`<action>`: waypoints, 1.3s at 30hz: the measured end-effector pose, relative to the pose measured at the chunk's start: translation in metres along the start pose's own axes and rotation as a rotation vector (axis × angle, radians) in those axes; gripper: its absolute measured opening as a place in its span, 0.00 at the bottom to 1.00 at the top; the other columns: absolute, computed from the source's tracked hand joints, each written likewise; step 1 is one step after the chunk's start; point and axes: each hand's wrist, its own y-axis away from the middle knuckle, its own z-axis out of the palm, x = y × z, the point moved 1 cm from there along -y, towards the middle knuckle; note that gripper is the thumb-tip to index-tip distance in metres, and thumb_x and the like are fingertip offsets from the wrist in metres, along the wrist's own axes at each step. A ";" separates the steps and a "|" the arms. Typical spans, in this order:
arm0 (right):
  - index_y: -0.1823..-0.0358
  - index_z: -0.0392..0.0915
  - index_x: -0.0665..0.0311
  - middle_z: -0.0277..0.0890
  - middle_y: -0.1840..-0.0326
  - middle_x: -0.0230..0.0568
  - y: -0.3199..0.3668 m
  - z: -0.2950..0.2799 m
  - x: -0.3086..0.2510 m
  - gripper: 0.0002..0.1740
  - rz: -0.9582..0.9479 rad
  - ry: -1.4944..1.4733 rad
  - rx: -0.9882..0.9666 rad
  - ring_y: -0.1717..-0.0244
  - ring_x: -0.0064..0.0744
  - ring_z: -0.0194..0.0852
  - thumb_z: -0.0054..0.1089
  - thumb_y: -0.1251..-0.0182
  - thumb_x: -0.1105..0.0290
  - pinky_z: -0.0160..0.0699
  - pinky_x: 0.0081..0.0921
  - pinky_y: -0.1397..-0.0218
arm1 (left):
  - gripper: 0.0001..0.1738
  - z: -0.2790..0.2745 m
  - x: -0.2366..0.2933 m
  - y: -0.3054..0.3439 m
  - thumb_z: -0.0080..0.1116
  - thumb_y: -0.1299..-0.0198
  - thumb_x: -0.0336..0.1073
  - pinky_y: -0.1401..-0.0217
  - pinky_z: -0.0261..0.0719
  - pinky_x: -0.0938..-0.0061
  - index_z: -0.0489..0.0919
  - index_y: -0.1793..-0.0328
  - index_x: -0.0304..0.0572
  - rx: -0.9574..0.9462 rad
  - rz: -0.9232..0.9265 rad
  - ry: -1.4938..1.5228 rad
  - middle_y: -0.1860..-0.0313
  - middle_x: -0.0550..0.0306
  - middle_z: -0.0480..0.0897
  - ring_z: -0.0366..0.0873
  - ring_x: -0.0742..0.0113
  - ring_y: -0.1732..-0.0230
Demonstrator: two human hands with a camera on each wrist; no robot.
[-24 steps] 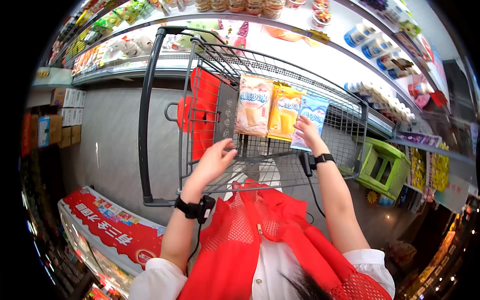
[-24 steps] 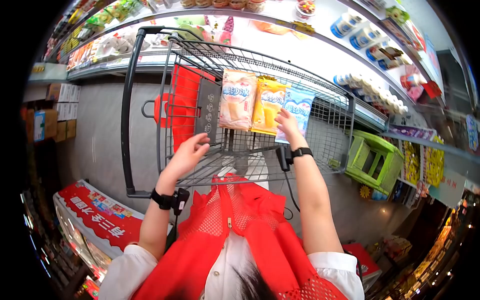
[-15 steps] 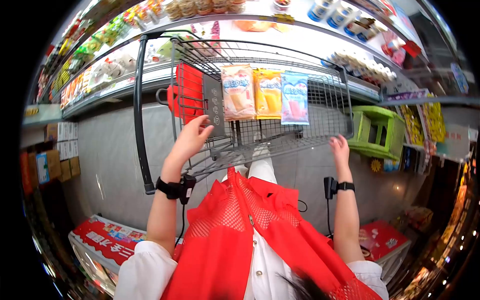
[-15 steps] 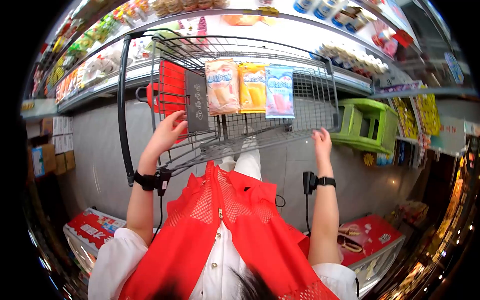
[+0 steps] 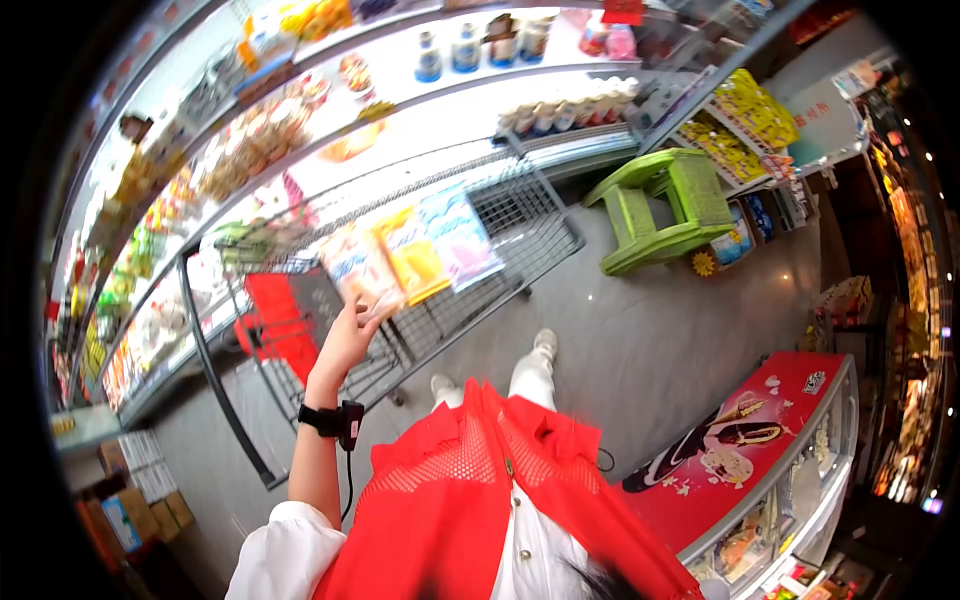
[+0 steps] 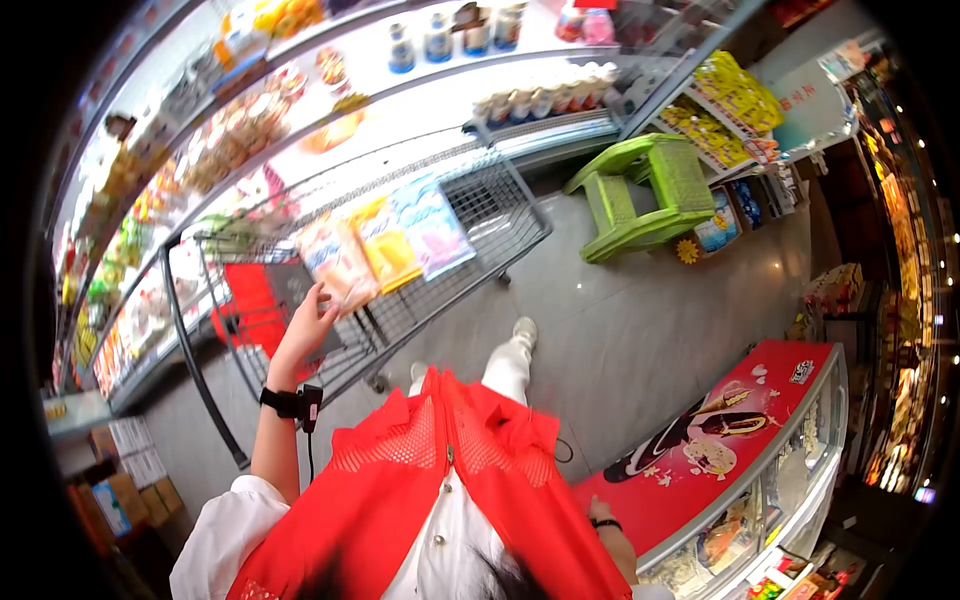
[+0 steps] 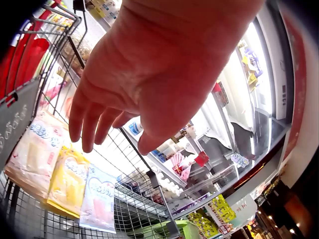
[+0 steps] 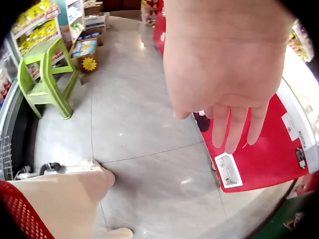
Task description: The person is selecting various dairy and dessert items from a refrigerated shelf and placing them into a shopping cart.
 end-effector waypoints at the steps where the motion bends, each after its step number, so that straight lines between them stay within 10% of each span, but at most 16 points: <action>1: 0.66 0.72 0.71 0.72 0.83 0.46 -0.092 0.032 0.033 0.36 -0.087 0.235 0.104 0.84 0.42 0.70 0.31 0.37 0.40 0.64 0.38 0.81 | 0.36 0.003 0.020 -0.012 0.54 0.45 0.35 0.57 0.74 0.72 0.50 0.35 0.31 0.008 0.025 0.019 0.48 0.37 0.70 0.77 0.57 0.59; 6: 0.70 0.71 0.70 0.68 0.86 0.40 -0.029 -0.082 -0.056 0.34 -0.060 -0.535 0.014 0.86 0.38 0.69 0.30 0.35 0.42 0.67 0.34 0.82 | 0.41 0.060 0.088 -0.070 0.55 0.47 0.32 0.56 0.75 0.71 0.44 0.32 0.32 0.173 0.157 0.037 0.40 0.33 0.61 0.78 0.57 0.60; 13: 0.51 0.65 0.64 0.74 0.66 0.42 0.068 -0.390 -0.230 0.27 -0.561 -0.672 0.424 0.78 0.30 0.71 0.36 0.34 0.47 0.69 0.25 0.79 | 0.42 0.176 0.226 -0.122 0.56 0.48 0.30 0.58 0.76 0.74 0.45 0.31 0.40 0.177 0.297 0.176 0.39 0.35 0.59 0.75 0.58 0.58; 25: 0.39 0.56 0.67 0.70 0.50 0.43 0.299 -0.604 -0.557 0.26 -1.588 -0.513 0.467 0.54 0.31 0.70 0.36 0.31 0.57 0.65 0.26 0.49 | 0.42 0.180 0.298 -0.231 0.55 0.47 0.32 0.60 0.76 0.74 0.44 0.30 0.41 0.195 0.131 0.164 0.40 0.34 0.60 0.78 0.60 0.61; 29: 0.39 0.55 0.66 0.68 0.47 0.45 0.286 -0.610 -0.641 0.26 -1.550 -0.385 0.438 0.51 0.38 0.69 0.40 0.32 0.58 0.68 0.30 0.51 | 0.41 0.188 0.286 -0.305 0.55 0.46 0.34 0.59 0.76 0.73 0.44 0.31 0.41 0.219 0.134 0.143 0.41 0.33 0.61 0.76 0.56 0.57; 39: 0.38 0.55 0.65 0.66 0.47 0.46 0.175 -0.657 -0.692 0.27 -1.045 -0.265 0.348 0.52 0.35 0.70 0.40 0.32 0.55 0.67 0.34 0.51 | 0.35 0.163 0.458 -0.417 0.53 0.43 0.37 0.62 0.74 0.76 0.50 0.32 0.44 0.017 0.184 0.239 0.40 0.42 0.65 0.75 0.66 0.60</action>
